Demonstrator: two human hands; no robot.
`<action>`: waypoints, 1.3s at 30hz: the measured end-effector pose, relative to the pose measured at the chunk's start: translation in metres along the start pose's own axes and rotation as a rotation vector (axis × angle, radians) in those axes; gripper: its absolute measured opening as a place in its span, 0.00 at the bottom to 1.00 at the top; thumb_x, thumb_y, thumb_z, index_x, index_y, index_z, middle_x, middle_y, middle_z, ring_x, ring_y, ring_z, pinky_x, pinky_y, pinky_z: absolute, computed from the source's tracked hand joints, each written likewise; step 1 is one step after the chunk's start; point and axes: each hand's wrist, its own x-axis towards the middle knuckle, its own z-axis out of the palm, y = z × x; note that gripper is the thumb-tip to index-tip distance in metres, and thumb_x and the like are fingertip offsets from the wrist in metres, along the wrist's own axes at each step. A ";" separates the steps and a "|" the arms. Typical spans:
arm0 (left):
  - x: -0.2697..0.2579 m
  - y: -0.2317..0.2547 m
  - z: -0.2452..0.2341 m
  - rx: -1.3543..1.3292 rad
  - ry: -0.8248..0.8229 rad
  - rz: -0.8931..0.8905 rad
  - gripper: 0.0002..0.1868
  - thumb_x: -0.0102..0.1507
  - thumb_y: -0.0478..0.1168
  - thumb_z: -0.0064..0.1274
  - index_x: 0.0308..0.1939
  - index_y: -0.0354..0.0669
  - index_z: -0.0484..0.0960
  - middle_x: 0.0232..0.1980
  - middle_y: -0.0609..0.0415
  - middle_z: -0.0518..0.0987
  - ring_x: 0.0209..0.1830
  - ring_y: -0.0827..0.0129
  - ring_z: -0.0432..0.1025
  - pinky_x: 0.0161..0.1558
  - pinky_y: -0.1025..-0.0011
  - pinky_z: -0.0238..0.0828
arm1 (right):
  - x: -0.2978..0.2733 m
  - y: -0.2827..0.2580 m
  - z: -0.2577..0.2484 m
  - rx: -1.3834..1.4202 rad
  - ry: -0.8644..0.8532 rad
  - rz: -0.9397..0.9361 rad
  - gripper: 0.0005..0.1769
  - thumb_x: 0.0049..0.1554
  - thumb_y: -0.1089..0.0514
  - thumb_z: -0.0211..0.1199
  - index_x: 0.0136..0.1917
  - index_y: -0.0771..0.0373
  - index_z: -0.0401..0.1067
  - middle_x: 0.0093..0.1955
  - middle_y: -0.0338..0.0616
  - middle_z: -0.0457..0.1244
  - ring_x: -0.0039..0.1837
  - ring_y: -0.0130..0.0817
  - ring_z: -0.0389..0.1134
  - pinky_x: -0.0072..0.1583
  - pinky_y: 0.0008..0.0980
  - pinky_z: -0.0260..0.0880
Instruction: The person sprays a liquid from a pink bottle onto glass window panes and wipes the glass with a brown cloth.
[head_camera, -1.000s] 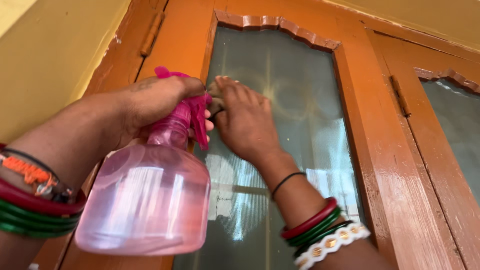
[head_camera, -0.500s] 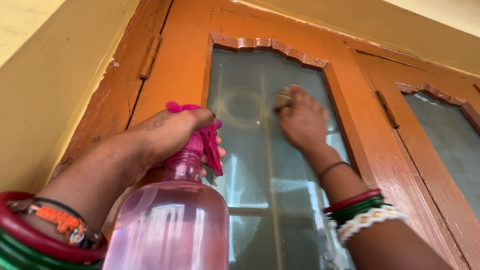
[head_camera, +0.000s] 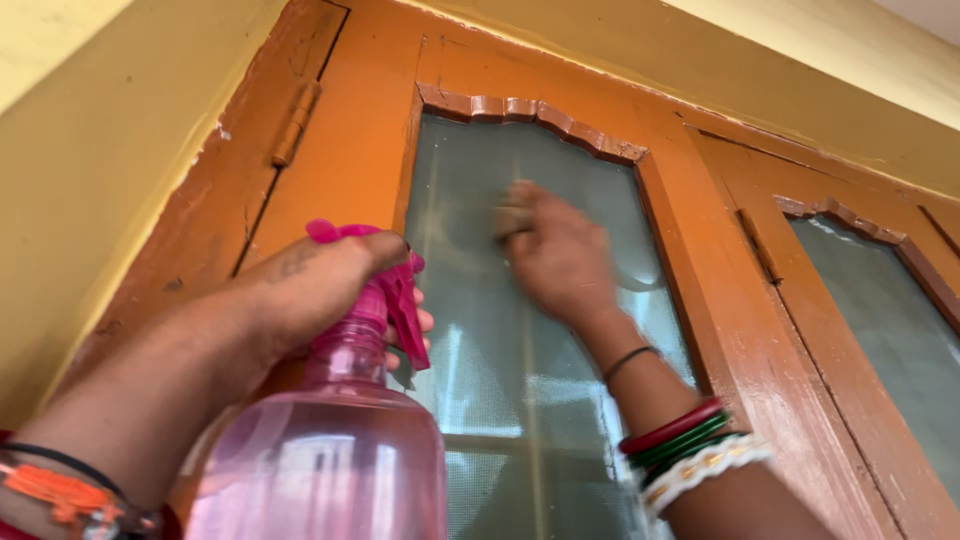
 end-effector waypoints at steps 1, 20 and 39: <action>-0.001 0.000 0.001 0.002 0.007 -0.001 0.19 0.69 0.52 0.40 0.49 0.44 0.80 0.35 0.46 0.86 0.29 0.65 0.79 0.34 0.63 0.77 | 0.004 0.022 -0.009 -0.044 0.008 0.053 0.30 0.59 0.51 0.52 0.75 0.50 0.63 0.70 0.47 0.63 0.73 0.49 0.60 0.72 0.48 0.56; 0.076 0.044 0.007 0.108 -0.026 0.113 0.20 0.68 0.53 0.40 0.45 0.41 0.79 0.34 0.51 0.85 0.30 0.66 0.80 0.35 0.65 0.80 | -0.038 -0.019 -0.027 0.098 -0.147 -0.131 0.35 0.54 0.54 0.52 0.75 0.54 0.62 0.68 0.49 0.63 0.70 0.49 0.62 0.72 0.49 0.60; 0.104 0.053 -0.010 -0.125 -0.241 0.104 0.21 0.68 0.51 0.39 0.47 0.35 0.76 0.35 0.42 0.84 0.29 0.57 0.81 0.32 0.63 0.83 | 0.052 -0.042 0.041 0.137 0.161 -0.423 0.35 0.53 0.50 0.56 0.73 0.61 0.64 0.67 0.54 0.65 0.68 0.55 0.64 0.66 0.55 0.59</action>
